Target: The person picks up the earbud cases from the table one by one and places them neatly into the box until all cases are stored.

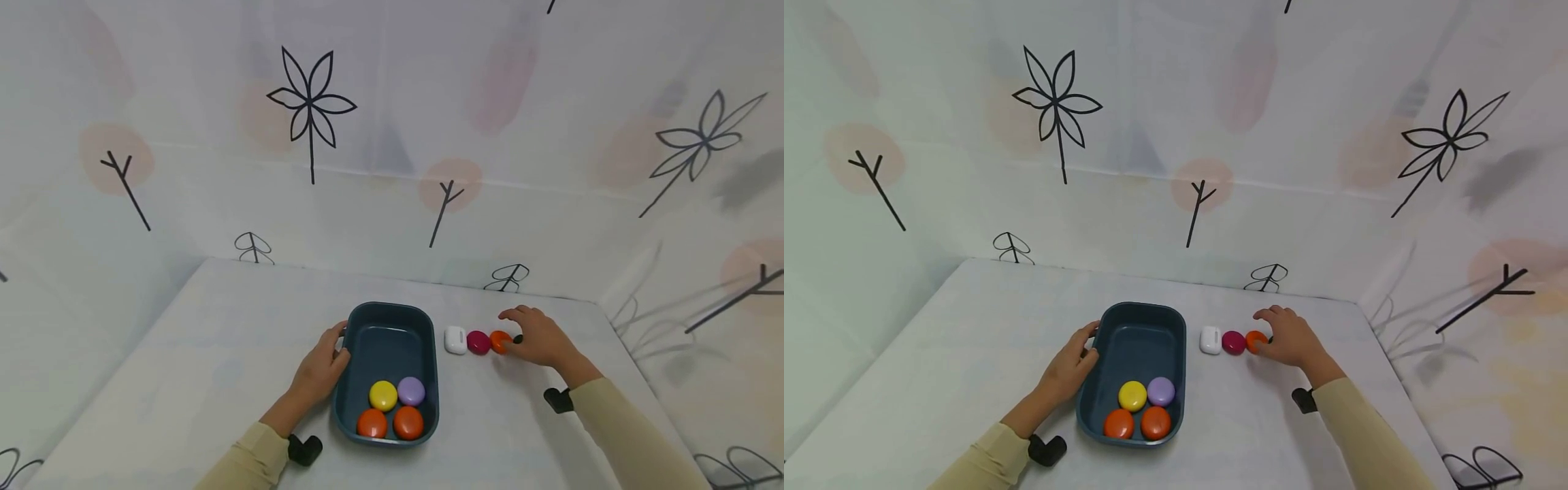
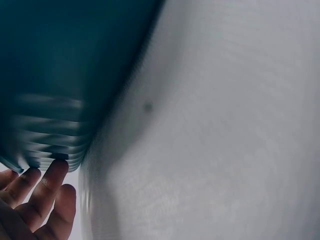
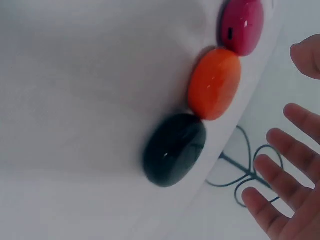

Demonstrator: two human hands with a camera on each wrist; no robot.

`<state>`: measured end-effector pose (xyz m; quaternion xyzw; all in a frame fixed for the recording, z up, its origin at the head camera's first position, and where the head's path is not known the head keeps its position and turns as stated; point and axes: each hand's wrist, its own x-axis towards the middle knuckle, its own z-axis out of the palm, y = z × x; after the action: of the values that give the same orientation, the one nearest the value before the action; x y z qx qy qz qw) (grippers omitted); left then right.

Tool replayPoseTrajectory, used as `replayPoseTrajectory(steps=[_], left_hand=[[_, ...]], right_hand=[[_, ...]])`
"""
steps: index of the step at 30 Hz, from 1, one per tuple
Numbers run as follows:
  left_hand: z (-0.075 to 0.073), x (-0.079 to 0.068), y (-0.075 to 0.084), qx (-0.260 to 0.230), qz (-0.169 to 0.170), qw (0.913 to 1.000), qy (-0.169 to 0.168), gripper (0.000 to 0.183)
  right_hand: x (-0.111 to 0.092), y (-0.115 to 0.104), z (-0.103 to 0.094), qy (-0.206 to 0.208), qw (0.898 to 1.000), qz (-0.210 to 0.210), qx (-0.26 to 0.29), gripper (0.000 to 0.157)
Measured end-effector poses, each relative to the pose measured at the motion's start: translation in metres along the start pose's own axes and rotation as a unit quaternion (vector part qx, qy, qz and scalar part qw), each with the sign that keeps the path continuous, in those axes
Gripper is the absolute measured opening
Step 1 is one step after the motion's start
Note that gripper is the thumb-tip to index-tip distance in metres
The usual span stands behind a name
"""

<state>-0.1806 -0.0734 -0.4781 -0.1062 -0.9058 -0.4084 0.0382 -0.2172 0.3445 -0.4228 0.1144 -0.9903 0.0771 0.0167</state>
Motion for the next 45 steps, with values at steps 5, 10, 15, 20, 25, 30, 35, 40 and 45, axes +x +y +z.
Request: replayPoseTrajectory(steps=[5, 10, 15, 20, 25, 30, 35, 40, 45], left_hand=[[0.000, 0.000, 0.000, 0.002, 0.002, 1.0000, 0.002, 0.052], [-0.001, 0.000, 0.000, -0.002, 0.002, 1.0000, -0.001, 0.053], [-0.001, 0.000, -0.001, -0.003, 0.001, 1.0000, -0.001, 0.053], [0.000, 0.000, -0.002, -0.002, 0.000, 1.0000, -0.003, 0.053], [0.000, 0.000, -0.003, 0.000, 0.002, 1.0000, -0.003, 0.053], [0.000, 0.000, -0.002, -0.002, 0.002, 1.0000, -0.001, 0.053], [0.001, 0.000, -0.002, -0.002, 0.003, 1.0000, 0.001, 0.053], [-0.001, 0.001, -0.002, -0.003, 0.006, 1.0000, 0.001, 0.053], [-0.002, 0.000, -0.002, -0.006, 0.007, 1.0000, 0.001, 0.053]], right_hand=[[0.000, -0.009, -0.004, 0.008, 1.000, -0.026, 0.006, 0.050], [-0.001, -0.016, -0.005, 0.010, 0.999, -0.046, 0.012, 0.049], [0.000, -0.030, -0.009, -0.006, 0.998, -0.052, 0.030, 0.045], [0.000, -0.045, -0.013, -0.013, 0.997, -0.066, 0.042, 0.048], [-0.001, -0.058, -0.016, 0.008, 0.993, -0.110, 0.029, 0.049], [-0.001, -0.071, -0.018, 0.025, 0.991, -0.134, 0.016, 0.053], [-0.001, -0.083, -0.020, 0.016, 0.989, -0.146, 0.026, 0.053], [-0.002, -0.094, -0.021, 0.009, 0.984, -0.171, 0.048, 0.053], [-0.001, -0.105, -0.020, 0.007, 0.978, -0.199, 0.057, 0.050]])
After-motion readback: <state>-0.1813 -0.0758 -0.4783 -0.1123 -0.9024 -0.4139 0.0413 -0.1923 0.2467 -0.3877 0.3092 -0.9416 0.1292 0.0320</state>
